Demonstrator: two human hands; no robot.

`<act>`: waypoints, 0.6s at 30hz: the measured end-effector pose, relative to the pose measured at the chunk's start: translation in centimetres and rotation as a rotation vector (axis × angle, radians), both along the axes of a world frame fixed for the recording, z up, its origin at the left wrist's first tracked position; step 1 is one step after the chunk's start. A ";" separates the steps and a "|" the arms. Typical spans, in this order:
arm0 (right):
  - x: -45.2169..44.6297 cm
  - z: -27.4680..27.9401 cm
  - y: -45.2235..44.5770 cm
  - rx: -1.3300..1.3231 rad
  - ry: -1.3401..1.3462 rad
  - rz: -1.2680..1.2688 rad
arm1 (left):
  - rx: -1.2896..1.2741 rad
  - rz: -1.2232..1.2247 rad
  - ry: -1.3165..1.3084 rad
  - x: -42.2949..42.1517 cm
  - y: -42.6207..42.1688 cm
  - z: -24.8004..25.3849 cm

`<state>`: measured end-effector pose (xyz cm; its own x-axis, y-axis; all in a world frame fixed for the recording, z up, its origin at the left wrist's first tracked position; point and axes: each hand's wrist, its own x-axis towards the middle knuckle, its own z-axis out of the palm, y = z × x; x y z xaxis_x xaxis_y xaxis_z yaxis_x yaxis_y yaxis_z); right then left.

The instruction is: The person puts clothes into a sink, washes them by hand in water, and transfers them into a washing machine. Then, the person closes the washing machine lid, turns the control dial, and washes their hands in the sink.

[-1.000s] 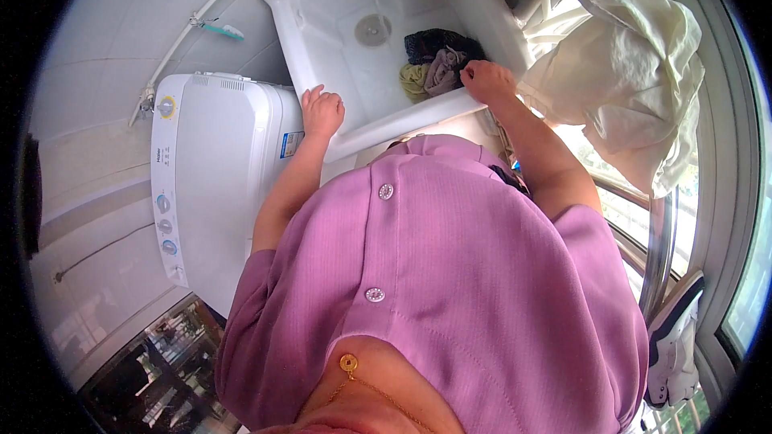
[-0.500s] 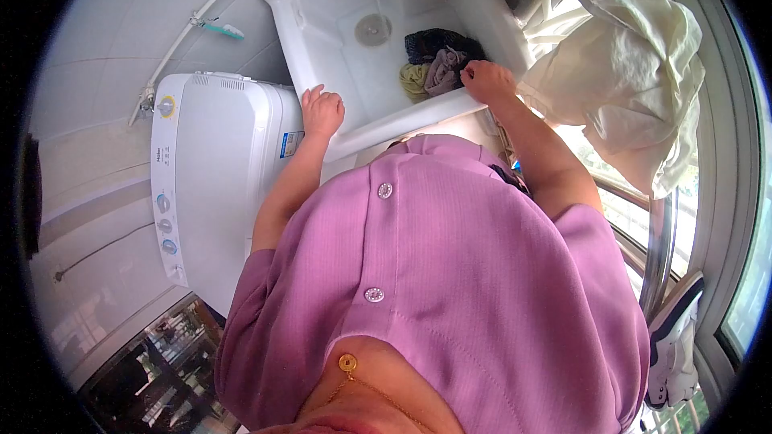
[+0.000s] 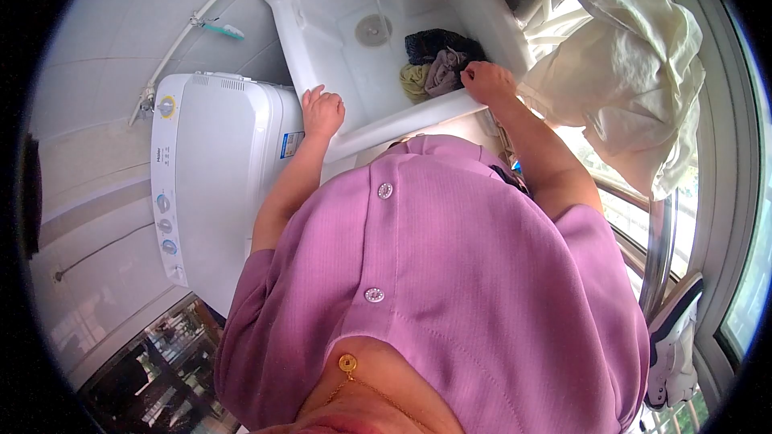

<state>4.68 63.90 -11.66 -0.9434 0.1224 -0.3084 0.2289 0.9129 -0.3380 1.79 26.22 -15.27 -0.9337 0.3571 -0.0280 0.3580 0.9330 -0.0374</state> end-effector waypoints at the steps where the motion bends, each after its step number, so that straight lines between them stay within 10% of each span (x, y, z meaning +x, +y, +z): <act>1: 0.0 0.1 0.0 0.000 0.004 -0.001 | 0.001 -0.002 0.000 0.0 0.0 0.0; 18: 0.1 0.0 0.0 -0.002 0.018 0.000 | 0.035 -0.024 0.054 0.1 -0.2 -0.4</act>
<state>4.75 63.87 -11.66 -0.9487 0.1221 -0.2915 0.2231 0.9122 -0.3438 1.89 26.02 -15.64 -0.9245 0.3796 0.0352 0.3789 0.9251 -0.0251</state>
